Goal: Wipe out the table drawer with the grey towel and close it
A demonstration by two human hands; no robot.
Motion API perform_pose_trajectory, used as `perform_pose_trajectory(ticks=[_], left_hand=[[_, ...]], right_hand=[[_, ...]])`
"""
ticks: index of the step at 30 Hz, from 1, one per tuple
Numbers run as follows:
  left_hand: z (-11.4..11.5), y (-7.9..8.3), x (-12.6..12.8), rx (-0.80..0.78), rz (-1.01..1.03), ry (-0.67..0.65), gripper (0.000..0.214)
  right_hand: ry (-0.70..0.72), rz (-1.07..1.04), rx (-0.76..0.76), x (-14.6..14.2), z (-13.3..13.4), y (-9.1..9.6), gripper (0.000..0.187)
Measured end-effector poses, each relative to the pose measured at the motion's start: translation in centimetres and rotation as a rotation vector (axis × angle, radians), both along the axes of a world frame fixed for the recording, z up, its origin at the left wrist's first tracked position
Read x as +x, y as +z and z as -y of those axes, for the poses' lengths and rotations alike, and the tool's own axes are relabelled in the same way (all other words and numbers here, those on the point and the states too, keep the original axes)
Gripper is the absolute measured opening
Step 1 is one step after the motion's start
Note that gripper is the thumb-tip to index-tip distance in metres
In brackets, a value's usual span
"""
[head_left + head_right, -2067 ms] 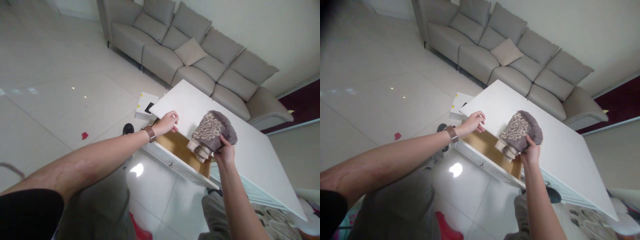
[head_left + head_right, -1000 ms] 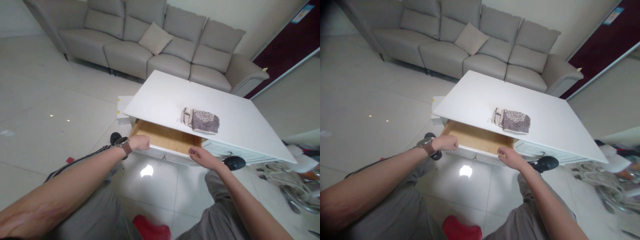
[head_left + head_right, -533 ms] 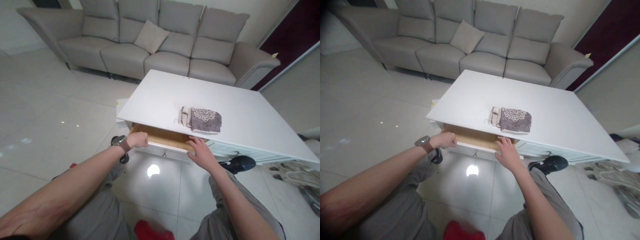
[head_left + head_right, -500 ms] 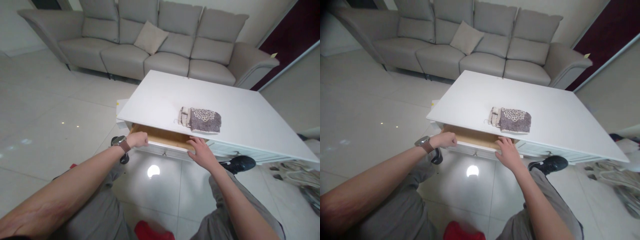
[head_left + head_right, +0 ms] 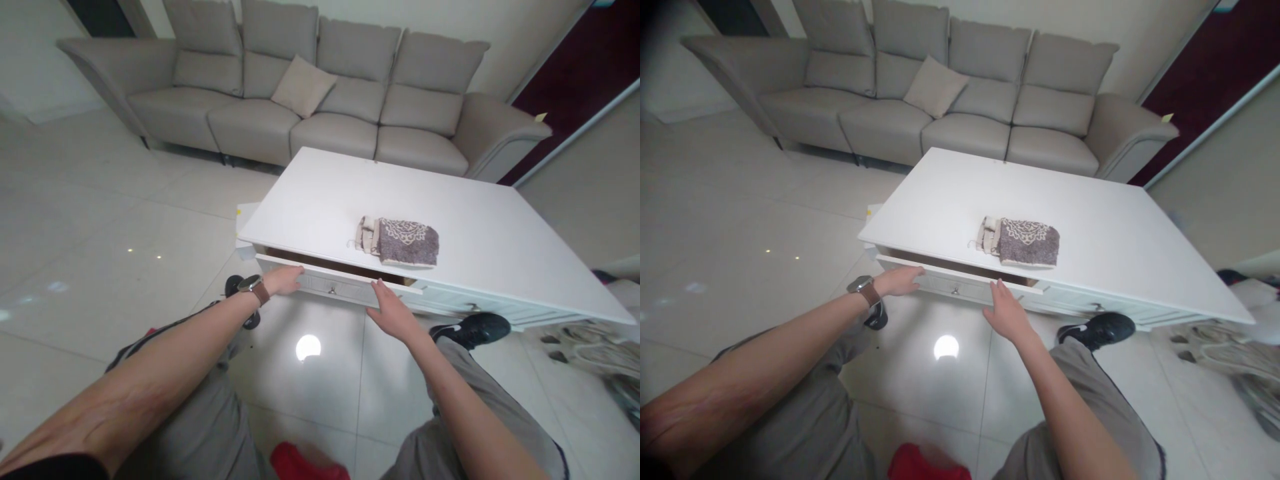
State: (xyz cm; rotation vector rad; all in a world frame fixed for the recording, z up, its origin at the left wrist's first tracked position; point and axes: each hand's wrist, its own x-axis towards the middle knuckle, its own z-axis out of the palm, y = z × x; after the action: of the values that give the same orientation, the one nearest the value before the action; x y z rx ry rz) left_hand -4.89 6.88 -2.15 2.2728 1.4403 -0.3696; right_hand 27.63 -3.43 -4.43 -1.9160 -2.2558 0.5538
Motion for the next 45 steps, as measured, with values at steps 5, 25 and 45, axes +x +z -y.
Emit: perform_pose_trajectory(ticks=[5, 25, 45], left_hand=[[0.3, -0.1, 0.5, 0.017, 0.014, 0.033, 0.049], [-1.2, -1.8, 1.8, 0.064, 0.03, 0.078, 0.043], [8.8, -0.2, 8.0, -0.12, 0.104, -0.465, 0.041]], right_hand=[[-0.071, 0.006, -0.035, -1.3, 0.6, -2.3, 0.081], [-0.499, -0.491, -0.277, -4.6, -4.5, -4.5, 0.101], [-0.05, -0.444, -0.102, -7.3, -2.5, -1.5, 0.05]])
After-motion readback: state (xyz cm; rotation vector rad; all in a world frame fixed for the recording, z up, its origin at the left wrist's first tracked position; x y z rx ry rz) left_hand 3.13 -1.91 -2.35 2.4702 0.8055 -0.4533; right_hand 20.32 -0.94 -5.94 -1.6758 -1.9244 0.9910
